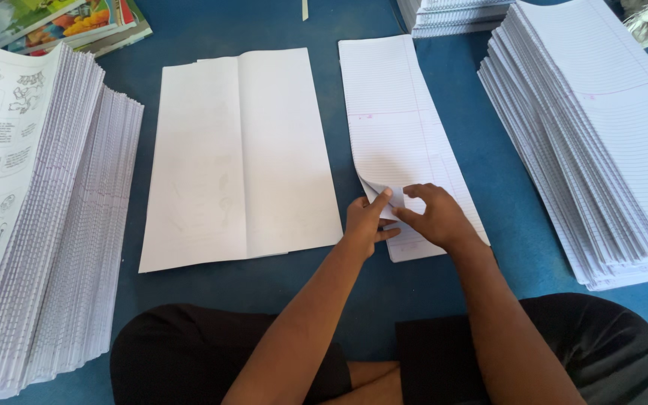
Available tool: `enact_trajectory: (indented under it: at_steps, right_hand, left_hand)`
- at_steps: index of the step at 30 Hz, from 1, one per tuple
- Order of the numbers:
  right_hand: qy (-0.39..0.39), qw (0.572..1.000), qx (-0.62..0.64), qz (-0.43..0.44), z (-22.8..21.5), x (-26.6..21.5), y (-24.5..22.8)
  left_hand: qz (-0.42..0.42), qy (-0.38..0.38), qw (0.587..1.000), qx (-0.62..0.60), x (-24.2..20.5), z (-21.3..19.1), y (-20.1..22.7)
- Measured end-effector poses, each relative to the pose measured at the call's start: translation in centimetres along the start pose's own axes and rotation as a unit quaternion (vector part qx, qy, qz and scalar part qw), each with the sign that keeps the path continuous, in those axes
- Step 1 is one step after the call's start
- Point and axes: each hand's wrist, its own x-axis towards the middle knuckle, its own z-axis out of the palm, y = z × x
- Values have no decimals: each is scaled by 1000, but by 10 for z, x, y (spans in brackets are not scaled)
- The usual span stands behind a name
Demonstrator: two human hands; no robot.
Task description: The person inserts printed cover sheets into lined paper stacks to assemble notebooks. They repeatedly pick up a cover sheet, open a stack of lined pages, insert the cover, and place the assembled unit aside.
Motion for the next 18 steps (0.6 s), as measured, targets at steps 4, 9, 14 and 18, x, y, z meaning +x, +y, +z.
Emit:
enact_trajectory:
  at_steps: [4, 9, 14, 18]
  right_hand:
    - [23, 999, 34, -25, 14, 5, 3]
    - [-19, 995, -14, 92, 16, 7, -1]
    - [112, 992, 34, 41, 5, 5, 0]
    - [192, 976, 89, 50, -15, 0, 7]
  left_hand:
    - [7, -6, 1000, 13, 1, -1, -1]
    - [2, 2, 1000, 15, 10, -2, -8]
    - [30, 22, 996, 76, 19, -4, -8]
    - [112, 67, 983, 128, 13, -2, -2]
